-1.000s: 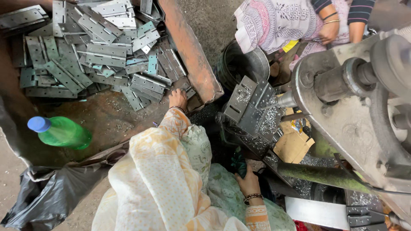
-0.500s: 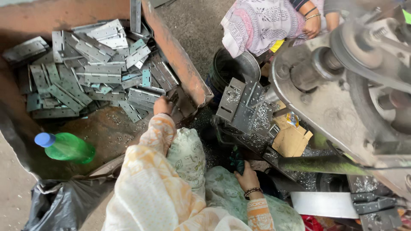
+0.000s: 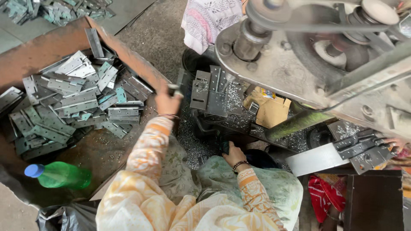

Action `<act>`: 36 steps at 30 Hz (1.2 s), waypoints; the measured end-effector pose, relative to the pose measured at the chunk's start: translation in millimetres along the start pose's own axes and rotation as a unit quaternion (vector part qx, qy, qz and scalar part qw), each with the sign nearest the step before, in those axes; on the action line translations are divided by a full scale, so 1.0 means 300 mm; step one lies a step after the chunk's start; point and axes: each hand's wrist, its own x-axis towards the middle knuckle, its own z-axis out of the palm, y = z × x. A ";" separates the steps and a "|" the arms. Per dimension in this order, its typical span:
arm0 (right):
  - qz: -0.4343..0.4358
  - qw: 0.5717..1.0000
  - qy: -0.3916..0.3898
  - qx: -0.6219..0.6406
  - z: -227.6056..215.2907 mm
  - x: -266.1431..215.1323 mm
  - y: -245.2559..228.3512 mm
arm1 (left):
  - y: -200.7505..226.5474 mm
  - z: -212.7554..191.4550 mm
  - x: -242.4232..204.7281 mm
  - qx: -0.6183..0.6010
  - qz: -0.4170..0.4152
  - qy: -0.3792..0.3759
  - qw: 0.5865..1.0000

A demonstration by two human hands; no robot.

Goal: The person sits on the floor and repeatedly places metal hinge pieces into a press machine, activates the press, and removes the processed pieces. The person handles the metal pieces by hand and operates the machine lever with the right hand.

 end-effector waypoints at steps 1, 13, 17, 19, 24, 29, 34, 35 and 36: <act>0.003 1.000 -0.002 0.001 0.000 -0.005 -0.003 | 0.044 0.064 -0.040 0.002 0.012 -0.062 0.998; 0.006 1.000 0.001 0.011 -0.008 -0.026 -0.025 | 0.008 0.391 -0.329 0.643 0.337 -0.319 0.610; 0.003 1.000 -0.011 0.007 -0.029 -0.036 -0.027 | 0.018 0.386 -0.312 0.627 0.292 -0.295 0.659; 0.003 1.000 -0.006 0.006 -0.031 -0.038 -0.029 | 0.013 0.379 -0.317 0.594 0.292 -0.285 0.694; 0.014 1.000 -0.014 -0.001 -0.019 -0.043 -0.039 | -0.020 0.389 -0.325 0.571 0.317 -0.331 0.681; 0.013 1.000 -0.005 -0.004 -0.038 -0.049 -0.041 | -0.030 0.435 -0.263 0.569 0.351 -0.341 0.661; 0.003 1.000 0.021 0.002 -0.007 -0.046 -0.013 | -0.030 0.466 -0.220 0.578 0.359 -0.376 0.630; 0.003 1.000 0.025 0.001 0.008 -0.036 0.002 | -0.029 0.469 -0.215 0.576 0.365 -0.377 0.627; 0.004 1.000 0.029 -0.001 0.030 -0.025 0.021 | -0.026 0.474 -0.211 0.575 0.371 -0.377 0.624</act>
